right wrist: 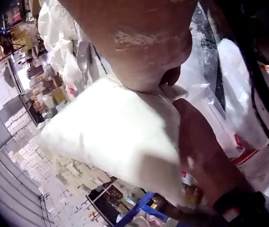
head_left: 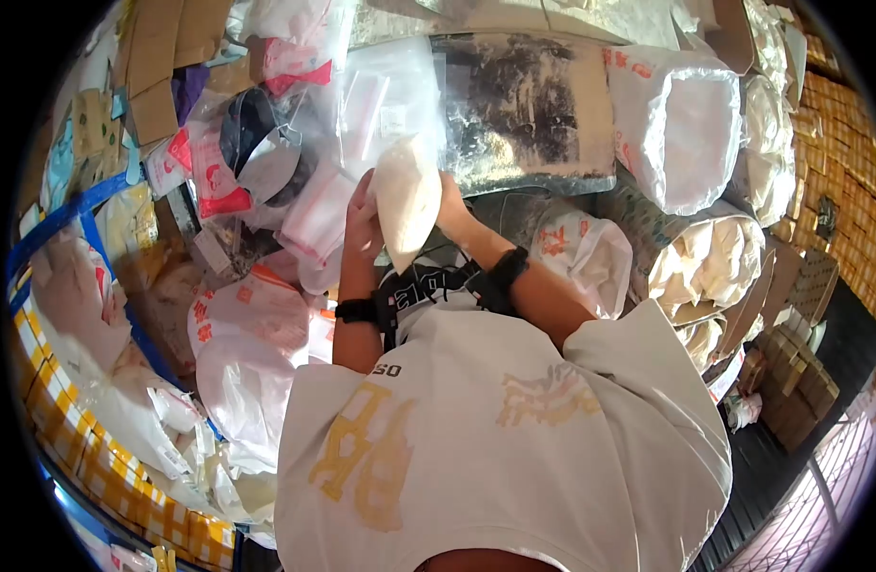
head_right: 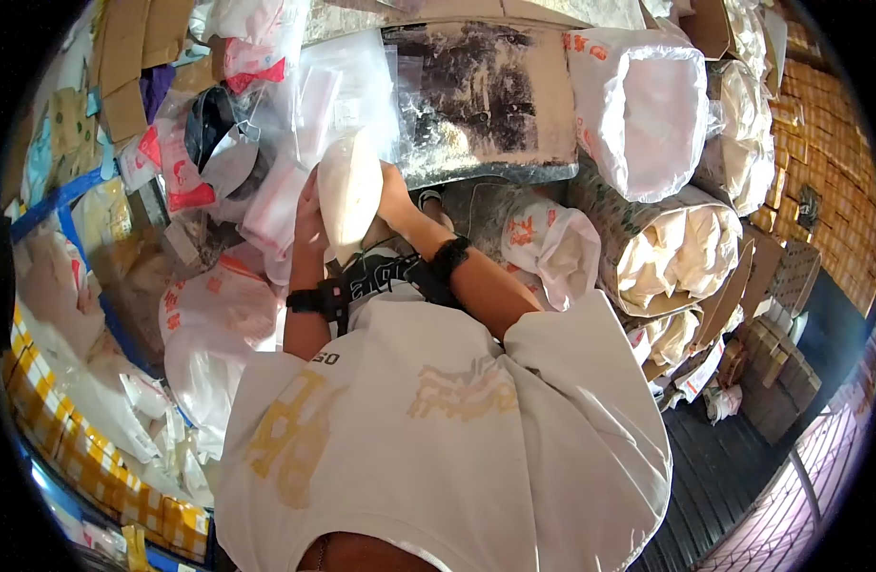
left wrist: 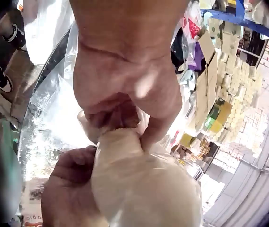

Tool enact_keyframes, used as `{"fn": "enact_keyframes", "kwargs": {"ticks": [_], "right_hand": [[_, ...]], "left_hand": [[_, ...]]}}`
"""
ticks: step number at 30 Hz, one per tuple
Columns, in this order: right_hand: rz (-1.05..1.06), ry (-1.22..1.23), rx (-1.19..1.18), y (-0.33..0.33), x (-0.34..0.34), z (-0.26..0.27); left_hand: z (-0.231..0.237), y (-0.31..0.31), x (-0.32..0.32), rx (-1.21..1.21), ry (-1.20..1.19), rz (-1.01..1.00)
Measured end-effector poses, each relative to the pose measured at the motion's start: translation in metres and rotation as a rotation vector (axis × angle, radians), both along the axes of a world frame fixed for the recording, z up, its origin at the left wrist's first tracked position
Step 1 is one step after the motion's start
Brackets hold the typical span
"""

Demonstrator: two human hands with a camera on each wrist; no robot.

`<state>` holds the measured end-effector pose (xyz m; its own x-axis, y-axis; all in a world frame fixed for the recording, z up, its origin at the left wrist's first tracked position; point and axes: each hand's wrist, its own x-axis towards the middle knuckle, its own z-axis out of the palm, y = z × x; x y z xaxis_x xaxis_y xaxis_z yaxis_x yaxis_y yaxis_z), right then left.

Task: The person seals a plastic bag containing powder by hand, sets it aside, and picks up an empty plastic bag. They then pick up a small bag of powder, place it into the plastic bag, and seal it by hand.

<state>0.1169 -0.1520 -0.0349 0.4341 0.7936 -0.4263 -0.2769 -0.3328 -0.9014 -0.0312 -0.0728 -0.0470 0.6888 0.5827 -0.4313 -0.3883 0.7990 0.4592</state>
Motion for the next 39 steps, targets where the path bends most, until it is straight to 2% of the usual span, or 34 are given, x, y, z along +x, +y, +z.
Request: {"fn": "enact_keyframes", "kwargs": {"ticks": [2, 3, 6, 7, 10, 11, 13, 14, 15, 16, 18, 20, 21, 24, 25, 29, 32, 35, 37, 38, 39], "right_hand": [[0.246, -0.625, -0.050, 0.005, 0.011, -0.005], [0.075, -0.247, -0.170, 0.016, 0.011, 0.030], [-0.400, 0.564, 0.040, 0.027, 0.004, 0.002], [-0.388, 0.642, 0.148, 0.028, 0.004, -0.009], [-0.359, 0.395, 0.007, 0.031, 0.003, -0.016], [-0.379, 0.446, -0.084, 0.033, 0.005, -0.014], [-0.418, 0.551, -0.273, 0.037, 0.006, 0.009], [-0.162, 0.424, -0.238, 0.032, 0.012, 0.007], [0.091, 0.290, -0.200, 0.024, 0.024, 0.004], [0.155, 0.275, -0.148, 0.019, 0.027, 0.000], [0.275, 0.246, -0.036, 0.011, 0.034, -0.004], [0.050, 0.692, -0.238, 0.019, 0.036, 0.008], [0.065, 0.653, -0.241, 0.019, 0.037, 0.010], [-0.072, 0.559, -0.181, 0.010, 0.017, -0.004], [-0.200, 0.530, -0.191, 0.010, 0.009, -0.006], [-0.491, 0.490, -0.093, 0.014, -0.012, -0.019], [-0.295, 0.384, -0.309, 0.011, -0.002, -0.033], [-0.125, 0.177, -0.318, 0.014, -0.005, -0.012], [0.192, -0.409, -0.352, 0.022, 0.001, 0.011], [0.347, -0.699, -0.359, 0.027, 0.004, 0.024], [0.332, -0.689, -0.414, 0.034, 0.006, 0.044]], "left_hand": [[-0.001, 0.006, -0.003, 0.003, 0.005, -0.032], [0.005, 0.008, 0.001, -0.039, 0.131, -0.010], [-0.034, 0.008, -0.007, -0.029, 0.126, 0.030], [-0.021, 0.009, -0.002, 0.046, 0.269, 0.035], [-0.019, 0.003, 0.018, -0.041, 0.242, 0.238], [-0.018, 0.001, 0.023, -0.071, 0.233, 0.309], [-0.019, -0.010, 0.022, -0.164, 0.441, 0.232], [-0.021, -0.013, 0.023, -0.208, 0.539, 0.191], [-0.025, -0.017, 0.023, -0.271, 0.274, 0.187], [-0.029, -0.019, 0.021, -0.361, 0.203, 0.138], [0.002, -0.012, 0.026, -0.537, 0.059, 0.039], [-0.021, -0.007, 0.020, -0.633, 0.021, 0.035], [-0.021, -0.003, 0.021, -0.682, 0.002, 0.033], [-0.016, -0.004, 0.015, -0.692, -0.086, -0.051], [-0.011, -0.004, 0.019, -0.657, -0.189, -0.104], [-0.044, -0.032, 0.011, 1.265, 0.885, -0.139], [-0.044, -0.045, 0.019, 0.241, 0.621, 0.239], [0.010, -0.037, 0.027, 1.080, 1.497, -0.240], [0.009, -0.030, 0.024, 1.518, 1.355, -0.165], [-0.005, -0.024, 0.017, 1.511, 1.303, -0.185], [-0.011, -0.017, 0.012, 1.501, 1.253, -0.205]]}}
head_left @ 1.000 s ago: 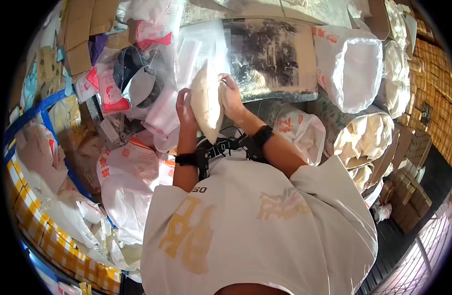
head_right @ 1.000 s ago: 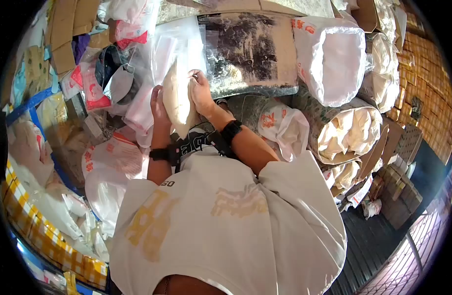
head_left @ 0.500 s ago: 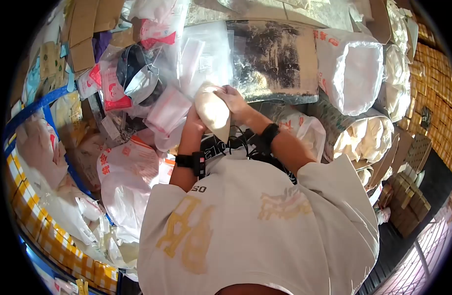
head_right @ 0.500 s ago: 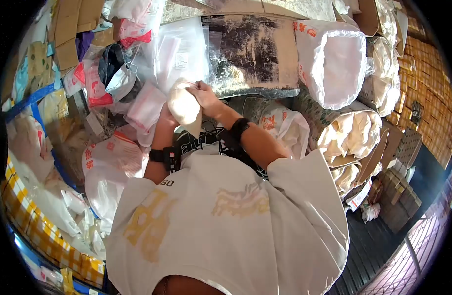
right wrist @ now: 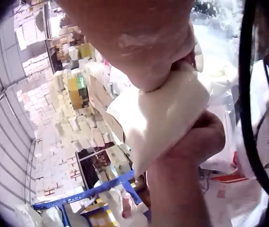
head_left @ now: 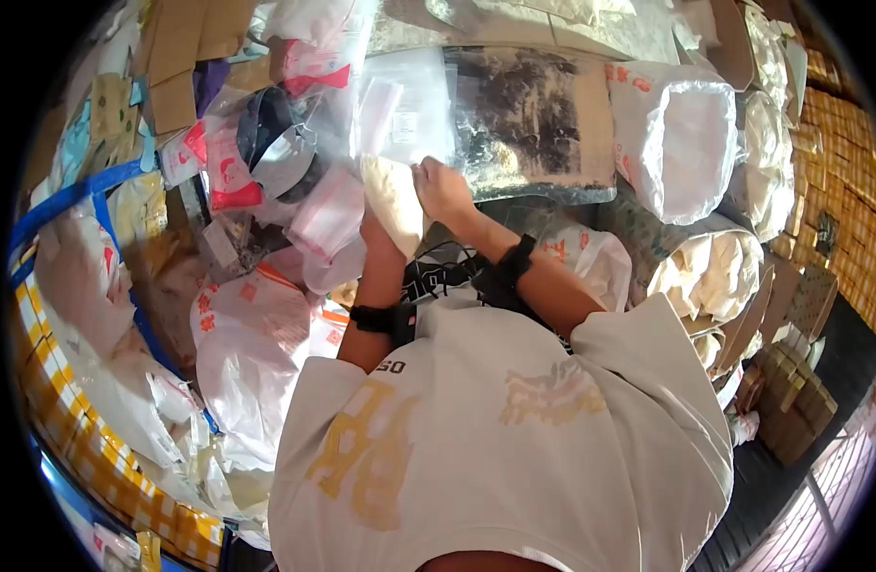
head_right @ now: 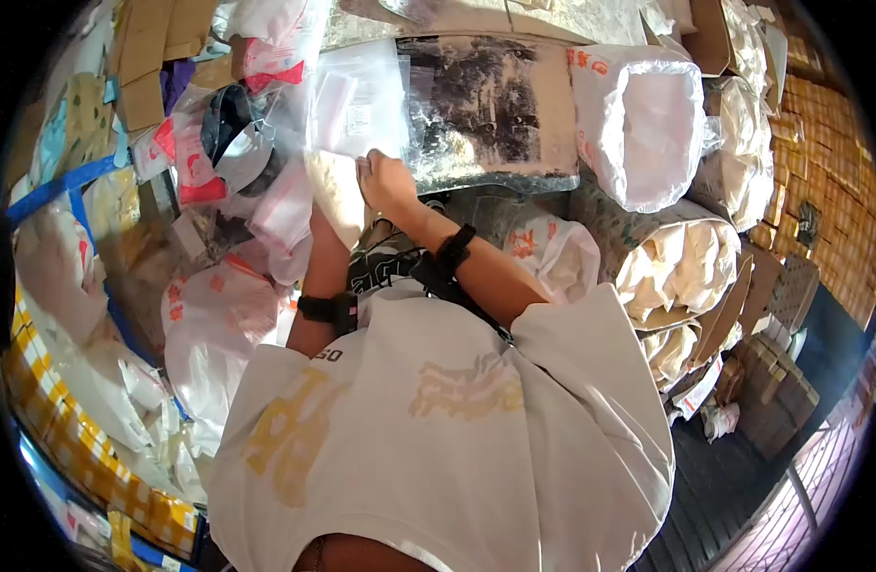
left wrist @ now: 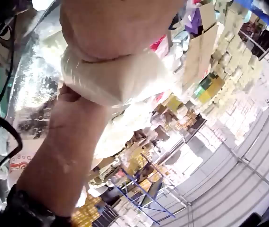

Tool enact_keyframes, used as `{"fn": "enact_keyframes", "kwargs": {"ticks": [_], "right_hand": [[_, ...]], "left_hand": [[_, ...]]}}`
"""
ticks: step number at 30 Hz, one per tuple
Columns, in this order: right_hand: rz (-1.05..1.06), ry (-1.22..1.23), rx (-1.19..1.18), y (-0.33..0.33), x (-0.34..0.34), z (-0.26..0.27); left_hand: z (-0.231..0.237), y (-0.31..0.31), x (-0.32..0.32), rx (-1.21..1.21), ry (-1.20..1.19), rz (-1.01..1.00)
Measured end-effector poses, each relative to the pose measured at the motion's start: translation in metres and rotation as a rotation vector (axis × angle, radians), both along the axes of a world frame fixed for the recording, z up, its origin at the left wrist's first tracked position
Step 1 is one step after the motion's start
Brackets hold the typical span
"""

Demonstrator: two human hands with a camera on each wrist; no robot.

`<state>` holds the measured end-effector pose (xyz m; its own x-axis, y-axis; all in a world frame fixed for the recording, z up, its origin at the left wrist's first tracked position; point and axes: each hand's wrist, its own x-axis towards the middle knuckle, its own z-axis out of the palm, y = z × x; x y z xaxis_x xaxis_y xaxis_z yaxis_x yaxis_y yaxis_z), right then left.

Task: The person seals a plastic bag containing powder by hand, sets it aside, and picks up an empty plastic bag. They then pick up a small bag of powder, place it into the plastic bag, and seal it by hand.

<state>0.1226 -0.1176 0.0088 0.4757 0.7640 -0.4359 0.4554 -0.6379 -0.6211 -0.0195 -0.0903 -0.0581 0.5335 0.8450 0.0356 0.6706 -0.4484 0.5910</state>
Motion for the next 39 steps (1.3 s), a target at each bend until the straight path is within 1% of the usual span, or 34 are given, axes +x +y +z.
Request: {"fn": "enact_keyframes", "kwargs": {"ticks": [1, 2, 3, 4, 5, 6, 7, 8, 9, 10, 11, 12, 13, 14, 15, 16, 17, 18, 19, 20, 22, 23, 24, 25, 26, 27, 28, 29, 31, 32, 35, 36, 39], "right_hand": [[-0.011, -0.007, 0.025, 0.002, 0.000, 0.001], [-0.023, -0.014, 0.051, 0.005, 0.002, 0.002], [-0.034, -0.019, 0.077, 0.007, 0.002, 0.003], [-0.045, 0.008, 0.122, 0.008, 0.001, 0.006], [-0.058, 0.035, 0.167, 0.009, 0.002, 0.011], [-0.077, 0.061, 0.211, 0.009, 0.003, 0.016], [-0.099, 0.084, 0.255, 0.010, 0.002, 0.020], [-0.118, 0.070, 0.326, 0.011, 0.003, 0.004], [-0.204, 0.317, 0.371, 0.015, 0.004, 0.004], [-0.289, 0.568, 0.411, 0.018, 0.003, 0.007], [-0.370, 0.820, 0.448, 0.022, 0.002, 0.011], [-0.416, 0.879, 0.359, 0.025, 0.003, 0.017], [-0.452, 0.884, 0.305, 0.030, 0.002, 0.011], [-0.491, 0.887, 0.253, 0.037, 0.000, 0.001], [-0.533, 0.887, 0.203, 0.043, 0.000, 0.004], [-0.559, 0.846, 0.211, 0.043, -0.002, 0.009], [-0.518, 0.809, 0.252, 0.043, -0.001, 0.009], [-0.479, 0.773, 0.286, 0.041, -0.001, 0.011], [-0.439, 0.737, 0.317, 0.039, -0.003, 0.013], [-0.444, 0.592, 0.252, 0.039, -0.002, 0.015], [-0.349, 0.443, 0.230, 0.037, -0.002, 0.016], [-0.302, 0.367, 0.217, 0.035, -0.002, 0.017], [-0.297, 0.399, 0.193, 0.034, -0.001, 0.032], [-0.265, 0.332, 0.193, 0.032, -0.001, 0.030], [-0.236, 0.265, 0.193, 0.032, -0.002, 0.025], [-0.207, 0.196, 0.193, 0.031, 0.000, 0.026], [-0.165, 0.220, 0.155, 0.030, 0.006, 0.034], [-0.188, 0.249, 0.151, 0.028, 0.008, 0.029], [-0.230, 0.309, 0.144, 0.029, 0.014, 0.032], [-0.360, 0.352, 0.144, 0.026, 0.015, 0.034], [-0.660, 0.849, 0.191, 0.025, 0.016, 0.008], [-0.667, 0.973, 0.217, 0.023, 0.017, 0.008], [-0.717, 1.177, 0.190, 0.021, 0.019, 0.011]], "left_hand": [[-0.005, 0.004, -0.006, -0.125, -0.030, 0.043], [-0.009, 0.004, -0.009, -0.298, -0.177, 0.171], [0.000, 0.007, -0.009, -0.447, -0.341, 0.315], [0.040, 0.010, 0.006, -0.640, -0.625, 0.546], [0.064, 0.013, 0.014, -0.827, -0.916, 0.771], [0.043, 0.021, 0.000, -0.567, -0.774, 0.630], [0.049, 0.029, -0.007, -0.619, -0.826, 0.559], [0.055, 0.035, -0.013, -0.671, -0.878, 0.488], [0.066, 0.039, -0.015, -0.723, -0.927, 0.419], [0.088, 0.040, -0.012, -0.834, -0.972, 0.434], [0.092, 0.039, -0.010, -0.864, -1.007, 0.476], [0.095, 0.038, -0.007, -0.893, -1.042, 0.519], [0.097, 0.038, -0.006, -0.923, -1.077, 0.561], [0.080, 0.035, -0.014, -0.859, -1.063, 0.470], [0.084, 0.032, -0.008, -0.752, -1.066, 0.410], [0.087, 0.025, -0.002, -0.647, -1.065, 0.349], [0.090, 0.021, 0.002, -0.546, -1.058, 0.288], [0.095, 0.021, -0.002, -0.430, -0.851, 0.141], [0.100, 0.018, -0.002, -0.316, -0.781, 0.056], [0.104, 0.015, 0.000, -0.199, -0.713, -0.028], [0.115, 0.005, 0.010, -0.142, -0.727, -0.045], [0.107, 0.004, 0.013, -0.181, -0.738, 0.073], [0.103, 0.005, 0.020, -0.220, -0.747, 0.194], [0.099, 0.005, 0.023, -0.259, -0.752, 0.314], [0.097, 0.006, 0.023, -0.293, -0.837, 0.332], [0.108, 0.006, 0.023, -0.329, -0.859, 0.336], [0.102, 0.011, 0.018, -0.282, -0.793, 0.257], [0.096, 0.016, 0.009, -0.236, -0.725, 0.181], [0.098, 0.020, -0.001, -0.316, -0.720, 0.111], [0.098, 0.022, -0.006, -0.357, -0.715, 0.075], [0.082, 0.027, -0.022, -0.483, -0.820, -0.105], [0.096, 0.028, -0.024, -0.578, -0.794, -0.123], [0.091, 0.040, -0.038, -0.644, -0.658, -0.231]]}}
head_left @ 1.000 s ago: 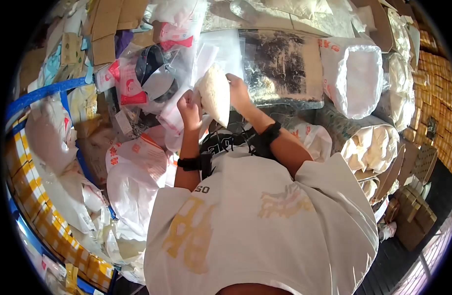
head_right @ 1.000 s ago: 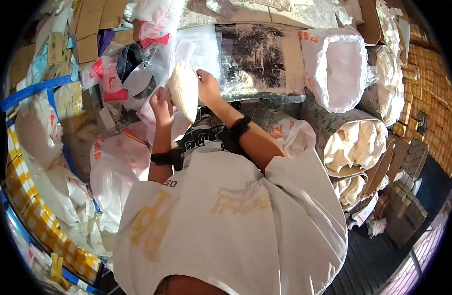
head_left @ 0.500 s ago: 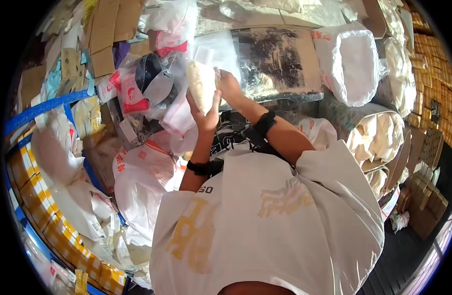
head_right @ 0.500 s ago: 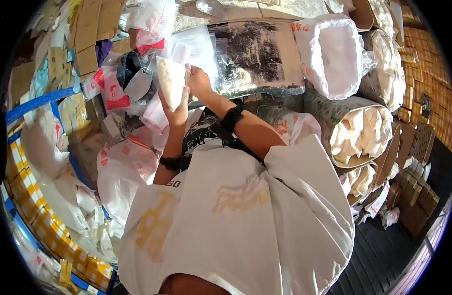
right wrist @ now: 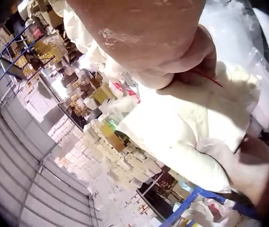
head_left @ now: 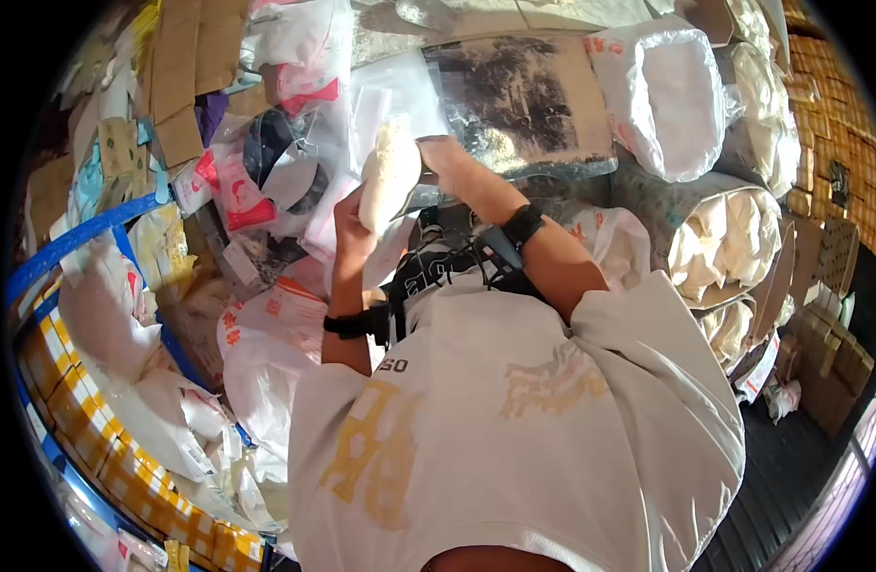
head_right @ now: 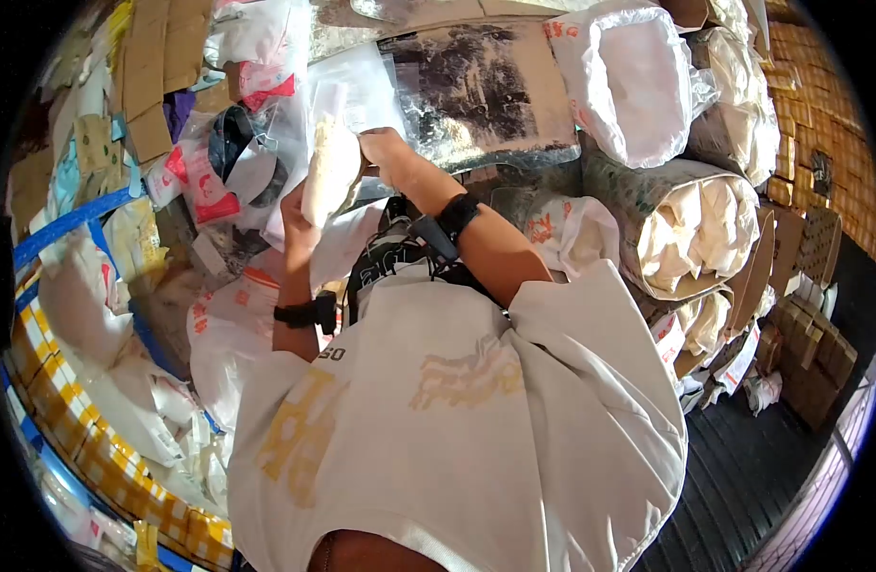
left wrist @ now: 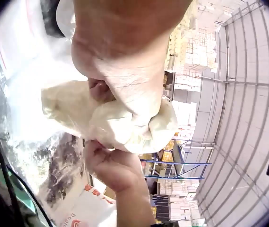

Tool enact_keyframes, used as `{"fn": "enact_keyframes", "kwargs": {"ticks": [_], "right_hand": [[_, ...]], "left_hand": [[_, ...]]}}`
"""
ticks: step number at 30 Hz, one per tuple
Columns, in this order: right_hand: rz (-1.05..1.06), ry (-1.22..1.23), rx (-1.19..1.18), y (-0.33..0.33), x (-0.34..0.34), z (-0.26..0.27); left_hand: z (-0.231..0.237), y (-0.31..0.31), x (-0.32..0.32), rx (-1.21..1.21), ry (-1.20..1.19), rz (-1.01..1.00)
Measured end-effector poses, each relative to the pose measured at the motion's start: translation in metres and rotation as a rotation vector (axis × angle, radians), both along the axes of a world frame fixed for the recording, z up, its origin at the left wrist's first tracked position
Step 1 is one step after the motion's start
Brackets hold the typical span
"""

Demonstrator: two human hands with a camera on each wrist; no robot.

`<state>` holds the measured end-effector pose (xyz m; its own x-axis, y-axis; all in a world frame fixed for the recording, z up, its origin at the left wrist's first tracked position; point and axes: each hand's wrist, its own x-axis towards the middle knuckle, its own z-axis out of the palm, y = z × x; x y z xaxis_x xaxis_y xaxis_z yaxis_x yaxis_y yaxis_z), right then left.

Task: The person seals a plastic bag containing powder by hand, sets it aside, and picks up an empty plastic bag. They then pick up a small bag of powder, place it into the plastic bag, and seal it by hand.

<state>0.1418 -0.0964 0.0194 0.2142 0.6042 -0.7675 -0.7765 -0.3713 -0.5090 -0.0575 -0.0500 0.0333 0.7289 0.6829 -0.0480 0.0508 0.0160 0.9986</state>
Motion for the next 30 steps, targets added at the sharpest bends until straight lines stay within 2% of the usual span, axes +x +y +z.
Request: {"fn": "enact_keyframes", "kwargs": {"ticks": [1, 2, 3, 4, 6, 7, 8, 9, 10, 13, 15, 16, 17, 18, 20, 22, 23, 24, 26, 27, 30], "right_hand": [[0.050, 0.001, -0.035, -0.001, 0.002, 0.003], [0.099, 0.002, -0.069, 0.000, 0.005, 0.006], [0.148, 0.001, -0.102, -0.001, 0.008, 0.007], [0.230, -0.078, -0.088, -0.002, 0.010, 0.003], [0.394, -0.230, -0.061, -0.007, 0.010, -0.005], [0.465, -0.358, -0.021, -0.008, 0.011, 0.004], [0.533, -0.489, 0.019, -0.010, 0.011, 0.014], [0.601, -0.619, 0.059, -0.011, 0.012, 0.021], [0.608, -0.646, 0.082, -0.013, 0.012, 0.017], [0.635, -0.719, 0.119, -0.018, 0.015, 0.008], [0.660, -0.757, 0.110, -0.020, 0.018, 0.010], [0.596, -0.591, 0.086, -0.020, 0.018, 0.009], [0.531, -0.427, 0.060, -0.020, 0.018, 0.009], [0.462, -0.263, 0.032, -0.020, 0.017, 0.011], [0.409, -0.173, 0.031, -0.022, 0.017, 0.015], [0.300, -0.024, 0.076, -0.023, 0.016, 0.021], [0.322, 0.084, 0.155, -0.023, 0.019, 0.022], [0.351, 0.132, 0.152, -0.019, 0.022, 0.030], [0.407, 0.234, 0.137, -0.017, 0.022, 0.054], [0.322, 0.177, 0.253, -0.025, 0.013, 0.054], [0.528, 0.142, 0.479, -0.034, 0.016, -0.006]], "left_hand": [[0.001, 0.001, 0.000, -0.155, 0.023, 0.036], [0.005, 0.008, -0.004, 0.059, 0.045, -0.019], [0.002, 0.014, -0.008, 0.059, 0.108, -0.076], [-0.001, 0.017, -0.011, 0.059, 0.173, -0.135], [0.003, -0.001, -0.001, 0.139, 0.137, -0.085], [0.008, -0.007, 0.008, 0.184, 0.116, -0.059], [-0.007, -0.012, 0.009, 0.195, 0.088, -0.067], [-0.006, -0.018, 0.015, 0.152, 0.033, 0.002], [-0.006, -0.025, 0.019, 0.108, -0.020, 0.070], [-0.032, -0.026, 0.000, -0.248, -0.007, 0.042], [-0.033, -0.021, -0.009, -0.373, -0.248, -0.107], [-0.020, -0.018, -0.006, -0.432, -0.371, -0.181], [-0.003, -0.016, -0.007, -0.493, -0.264, -0.186], [0.003, -0.012, -0.007, -0.455, -0.158, -0.201], [0.009, -0.004, -0.010, -0.379, 0.055, -0.231], [0.007, 0.003, -0.007, -0.422, -0.010, -0.211], [0.004, 0.004, -0.007, -0.460, -0.023, -0.160], [0.002, 0.005, -0.007, -0.498, -0.037, -0.107], [0.006, 0.004, -0.004, -0.384, 0.045, -0.141], [0.006, 0.003, -0.002, -0.329, 0.087, -0.161], [-0.027, 0.000, -0.006, -0.066, 0.156, -0.172]]}}
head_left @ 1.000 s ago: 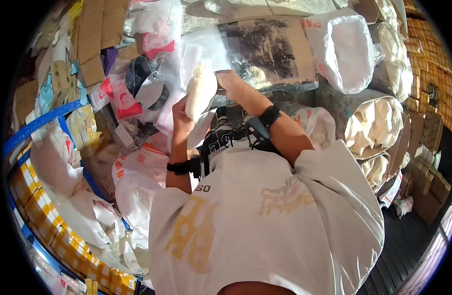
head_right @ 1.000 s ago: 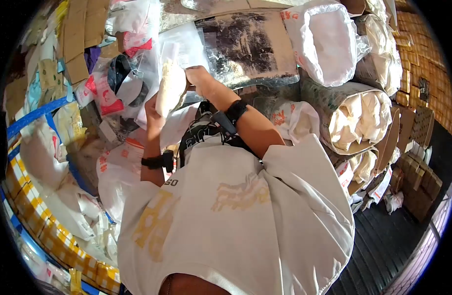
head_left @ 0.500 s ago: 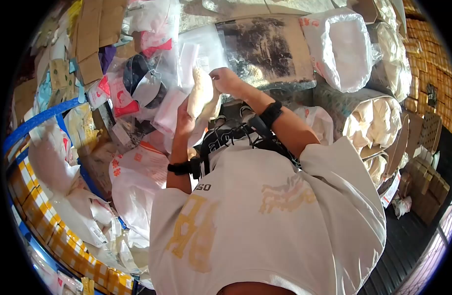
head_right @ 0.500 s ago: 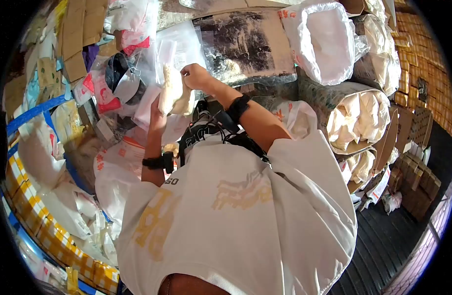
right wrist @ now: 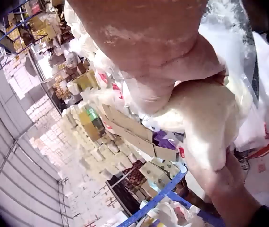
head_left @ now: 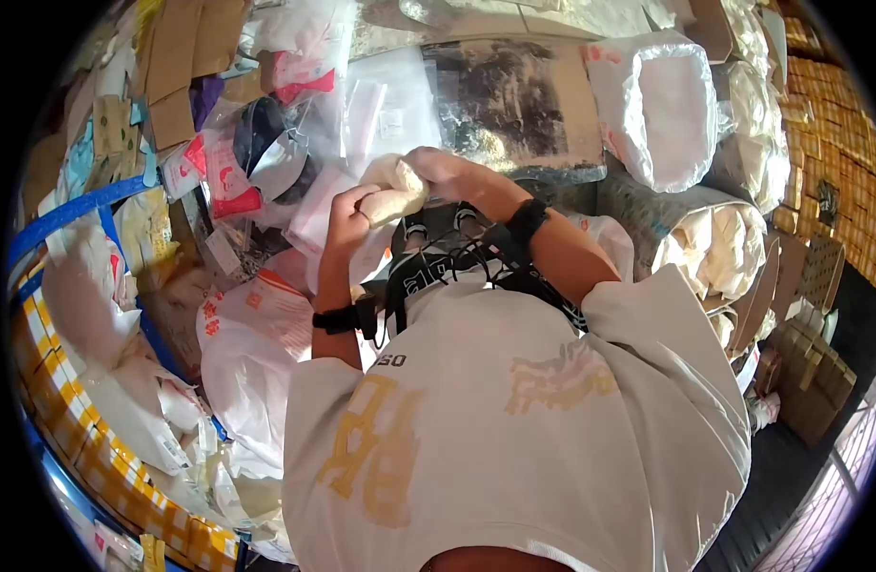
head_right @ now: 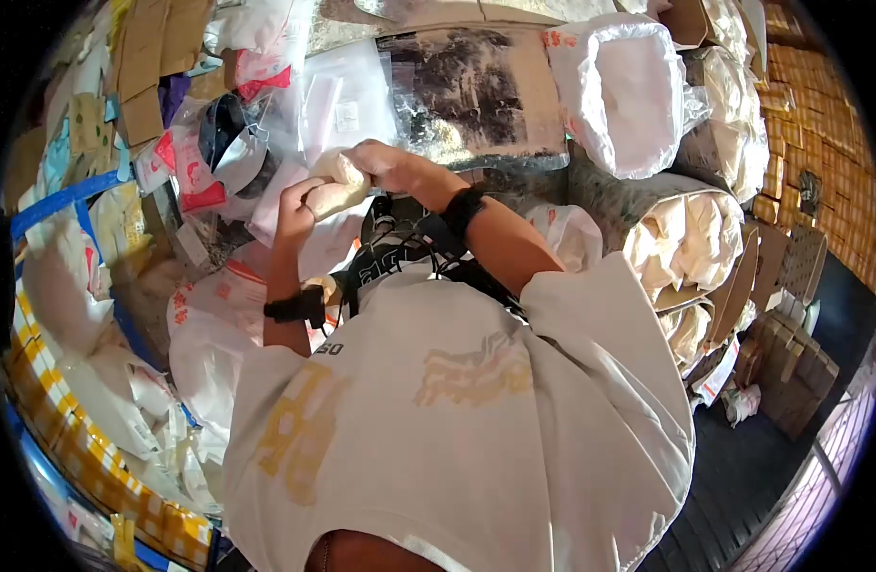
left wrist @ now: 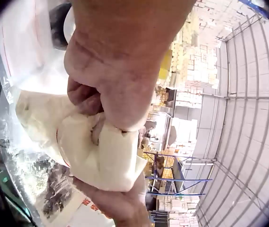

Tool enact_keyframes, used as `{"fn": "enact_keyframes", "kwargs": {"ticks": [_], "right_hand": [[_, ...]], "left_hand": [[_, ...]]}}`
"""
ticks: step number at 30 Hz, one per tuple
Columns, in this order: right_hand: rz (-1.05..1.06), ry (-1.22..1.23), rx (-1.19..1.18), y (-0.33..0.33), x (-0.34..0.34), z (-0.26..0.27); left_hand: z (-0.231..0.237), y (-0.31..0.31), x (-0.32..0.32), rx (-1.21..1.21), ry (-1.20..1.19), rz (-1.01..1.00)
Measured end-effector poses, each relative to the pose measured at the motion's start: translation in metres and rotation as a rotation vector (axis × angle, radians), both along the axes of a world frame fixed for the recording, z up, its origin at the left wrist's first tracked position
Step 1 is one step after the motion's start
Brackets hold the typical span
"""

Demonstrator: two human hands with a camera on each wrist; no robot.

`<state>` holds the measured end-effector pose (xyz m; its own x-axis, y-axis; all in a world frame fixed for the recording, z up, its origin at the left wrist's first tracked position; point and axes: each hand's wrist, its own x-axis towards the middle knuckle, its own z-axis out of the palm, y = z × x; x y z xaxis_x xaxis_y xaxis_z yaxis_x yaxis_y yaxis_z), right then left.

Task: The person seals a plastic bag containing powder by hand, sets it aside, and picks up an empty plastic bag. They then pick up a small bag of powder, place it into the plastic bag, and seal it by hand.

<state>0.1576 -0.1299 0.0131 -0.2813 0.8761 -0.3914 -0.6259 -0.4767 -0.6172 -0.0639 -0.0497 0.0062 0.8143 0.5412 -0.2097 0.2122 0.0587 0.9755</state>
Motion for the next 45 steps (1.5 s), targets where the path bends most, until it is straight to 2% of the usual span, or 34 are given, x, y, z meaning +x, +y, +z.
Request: {"fn": "enact_keyframes", "kwargs": {"ticks": [1, 3, 4, 5, 8, 9, 12, 13, 16, 19, 22, 23, 27, 30, 31, 35, 38, 39, 41, 42, 44, 45], "right_hand": [[-0.104, 0.096, -0.043, -0.003, -0.005, -0.029], [0.083, -0.756, 0.426, -0.014, -0.005, -0.075], [0.180, -1.180, 0.659, -0.015, -0.005, -0.077], [0.049, -1.207, 0.395, -0.016, -0.013, -0.079], [-0.336, -1.199, -0.398, -0.001, -0.053, -0.044], [-0.351, -1.173, -0.398, 0.001, -0.052, -0.049], [-0.281, -1.116, -0.495, 0.007, -0.042, -0.009], [-0.268, -1.100, -0.498, 0.008, -0.041, -0.024], [-0.319, -1.160, -0.495, 0.017, -0.043, -0.020], [-0.342, -1.042, -0.454, 0.025, -0.037, -0.025], [-0.193, -1.144, -0.283, 0.032, -0.024, -0.044], [-0.127, -1.216, -0.188, 0.032, -0.021, -0.053], [0.242, -1.590, 0.055, 0.039, -0.011, -0.024], [0.282, -1.804, 0.242, 0.037, -0.002, -0.014], [0.379, -1.834, 0.198, 0.038, 0.000, -0.005], [0.252, -1.845, 0.180, 0.028, 0.006, 0.017], [0.166, -1.608, 0.181, 0.031, 0.004, 0.024], [0.139, -1.615, 0.174, 0.034, 0.000, 0.015], [0.280, -1.663, 0.038, 0.045, -0.004, -0.004], [0.351, -1.685, -0.032, 0.050, -0.005, -0.014], [0.352, -1.755, -0.036, 0.054, -0.009, -0.021], [0.392, -1.782, -0.051, 0.057, -0.010, -0.017]], "left_hand": [[0.002, -0.015, 0.006, -0.054, -0.101, 0.213], [0.020, -0.035, 0.025, 0.037, -0.121, 0.485], [0.025, -0.040, 0.029, 0.080, -0.129, 0.620], [0.001, -0.048, 0.028, 0.168, 0.072, 0.797], [-0.019, -0.060, 0.032, -0.142, 0.211, 1.043], [-0.016, -0.060, 0.037, -0.174, 0.151, 1.063], [0.013, -0.060, 0.040, -0.456, 0.064, 0.927], [0.012, -0.059, 0.033, -0.566, 0.003, 0.881], [0.005, -0.049, 0.030, -0.681, -0.220, 0.826], [0.011, -0.043, 0.047, -0.536, -0.149, 0.883], [-0.015, -0.019, 0.037, 0.198, 0.410, 0.641], [-0.036, -0.015, 0.034, 0.340, 0.405, 0.719], [-0.050, -0.004, 0.041, 0.364, 0.542, 0.754], [-0.041, -0.008, 0.061, 0.299, 0.683, 0.755], [-0.037, -0.007, 0.067, 0.252, 0.792, 0.687], [-0.040, -0.013, 0.075, 0.246, 0.909, 0.662], [-0.046, -0.016, 0.073, 0.281, 0.901, 0.670], [-0.044, -0.016, 0.074, 0.267, 0.904, 0.684], [-0.039, -0.012, 0.077, 0.246, 0.906, 0.712], [-0.044, -0.011, 0.074, 0.287, 0.817, 0.722], [-0.060, -0.009, 0.062, 0.365, 0.639, 0.739], [-0.052, -0.008, 0.061, 0.354, 0.598, 0.721]]}}
